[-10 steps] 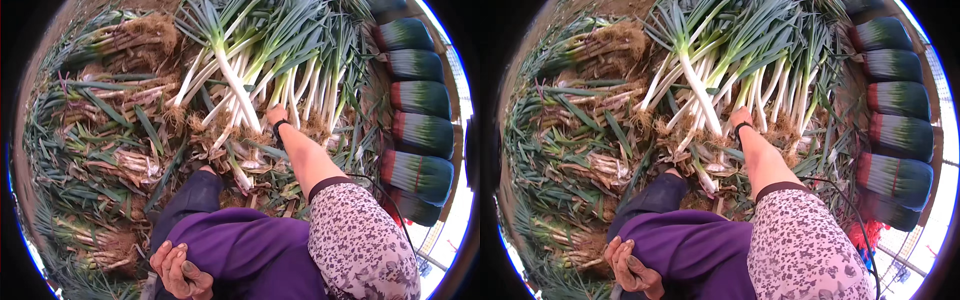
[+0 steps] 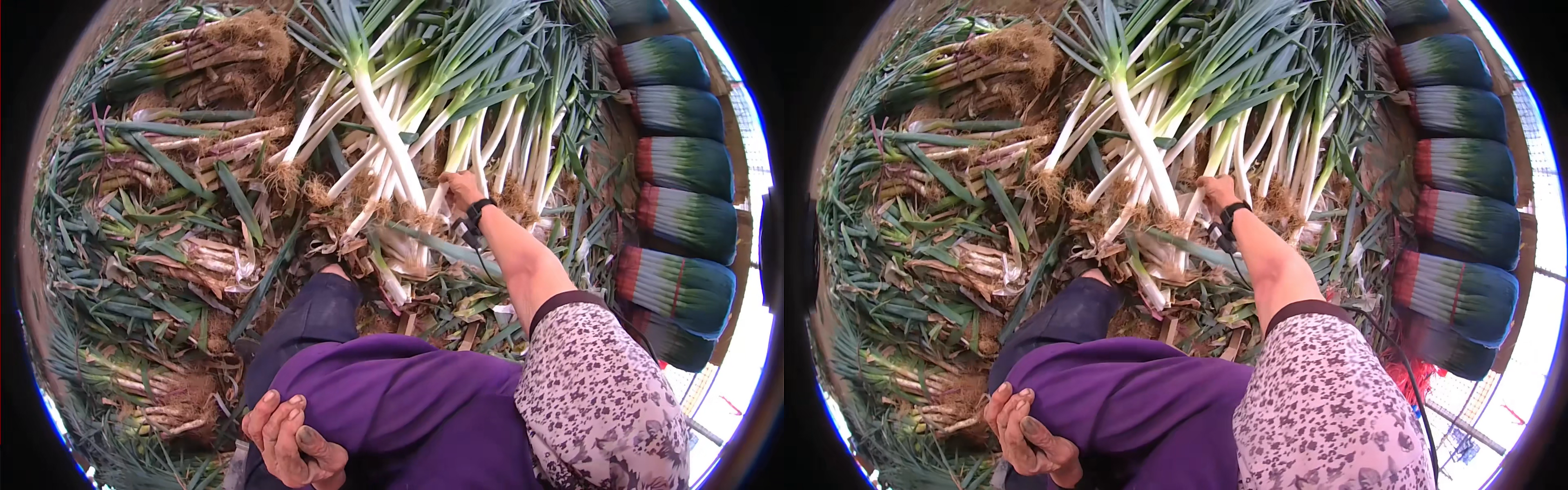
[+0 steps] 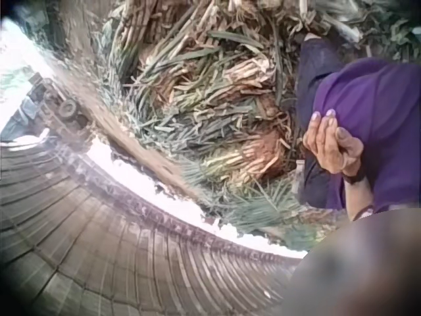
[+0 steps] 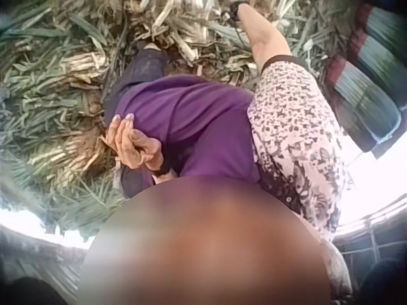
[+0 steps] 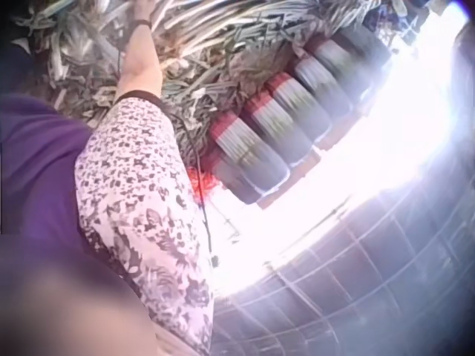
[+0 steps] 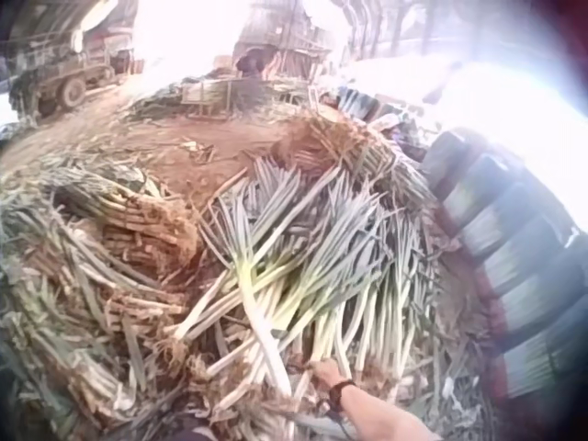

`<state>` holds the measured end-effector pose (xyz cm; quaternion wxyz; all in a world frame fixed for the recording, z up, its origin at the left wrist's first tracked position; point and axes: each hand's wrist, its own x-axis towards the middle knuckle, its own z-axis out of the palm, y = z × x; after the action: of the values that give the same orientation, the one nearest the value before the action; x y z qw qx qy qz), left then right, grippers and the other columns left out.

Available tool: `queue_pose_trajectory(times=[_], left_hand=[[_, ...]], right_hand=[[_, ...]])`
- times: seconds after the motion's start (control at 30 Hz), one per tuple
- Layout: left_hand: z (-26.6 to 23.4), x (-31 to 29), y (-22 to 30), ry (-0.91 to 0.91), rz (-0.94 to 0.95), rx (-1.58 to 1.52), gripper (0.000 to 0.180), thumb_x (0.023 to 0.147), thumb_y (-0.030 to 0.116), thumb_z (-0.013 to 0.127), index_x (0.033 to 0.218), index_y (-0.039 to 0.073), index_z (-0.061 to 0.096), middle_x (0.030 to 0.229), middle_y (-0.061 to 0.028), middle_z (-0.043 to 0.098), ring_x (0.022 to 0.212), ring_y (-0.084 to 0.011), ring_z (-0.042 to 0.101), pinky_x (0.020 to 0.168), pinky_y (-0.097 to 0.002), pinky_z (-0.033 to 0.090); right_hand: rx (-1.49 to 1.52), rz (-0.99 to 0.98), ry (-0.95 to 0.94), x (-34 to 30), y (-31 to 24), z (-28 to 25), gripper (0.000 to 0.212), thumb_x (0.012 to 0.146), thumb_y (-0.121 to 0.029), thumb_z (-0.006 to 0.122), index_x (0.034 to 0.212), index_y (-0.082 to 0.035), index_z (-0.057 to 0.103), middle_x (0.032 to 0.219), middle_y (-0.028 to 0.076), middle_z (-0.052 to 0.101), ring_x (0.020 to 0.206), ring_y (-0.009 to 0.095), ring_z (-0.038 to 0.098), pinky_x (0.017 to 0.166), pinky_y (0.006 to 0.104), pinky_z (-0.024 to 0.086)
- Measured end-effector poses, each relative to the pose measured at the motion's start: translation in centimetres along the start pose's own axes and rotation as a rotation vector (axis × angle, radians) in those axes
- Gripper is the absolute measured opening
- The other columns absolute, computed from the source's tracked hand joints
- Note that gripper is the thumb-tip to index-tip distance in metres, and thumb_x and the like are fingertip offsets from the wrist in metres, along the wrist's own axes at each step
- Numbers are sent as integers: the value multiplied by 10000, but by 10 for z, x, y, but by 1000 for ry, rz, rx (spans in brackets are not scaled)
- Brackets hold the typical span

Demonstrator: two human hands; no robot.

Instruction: Processing and bunching leeks in an agricultural setting.

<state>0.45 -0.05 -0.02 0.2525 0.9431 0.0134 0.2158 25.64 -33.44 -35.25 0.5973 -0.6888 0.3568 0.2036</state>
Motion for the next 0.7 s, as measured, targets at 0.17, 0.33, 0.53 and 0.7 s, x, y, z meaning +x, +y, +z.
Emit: queue_pose_trajectory(times=[0.17, 0.33, 0.53, 0.7], left_hand=[[1, 2, 12, 2, -30, 26, 214, 925, 36, 400, 899, -73, 582, 826, -158, 636, 920, -344, 590, 807, -404, 471], [3, 1, 12, 64, 3, 18, 146, 879, 2, 465, 861, -44, 603, 820, -131, 643, 882, -332, 606, 807, -407, 449], [9, 1, 26, 96, 15, 91, 79, 849, 5, 557, 842, -49, 614, 831, -143, 637, 879, -324, 604, 825, -399, 444], [4, 15, 44, -46, 3, 100, 98, 833, 84, 625, 835, -13, 635, 808, -122, 630, 816, -285, 590, 766, -396, 436]], right_hand=[[299, 104, -149, -28, -17, -41, 61, 781, -73, 536, 798, -34, 493, 695, 118, 530, 609, 271, 549, 587, 411, 494], [213, -24, 113, -83, -5, -85, 170, 713, -8, 570, 882, -1, 552, 698, 153, 587, 545, 287, 587, 490, 382, 510], [-460, -500, 598, -169, 57, -163, 208, 702, -170, 563, 810, 7, 544, 752, 254, 575, 746, 408, 570, 683, 441, 456], [-300, -642, 536, -288, 67, -180, 294, 712, -152, 640, 947, 8, 566, 733, 191, 605, 639, 271, 601, 614, 358, 470]])
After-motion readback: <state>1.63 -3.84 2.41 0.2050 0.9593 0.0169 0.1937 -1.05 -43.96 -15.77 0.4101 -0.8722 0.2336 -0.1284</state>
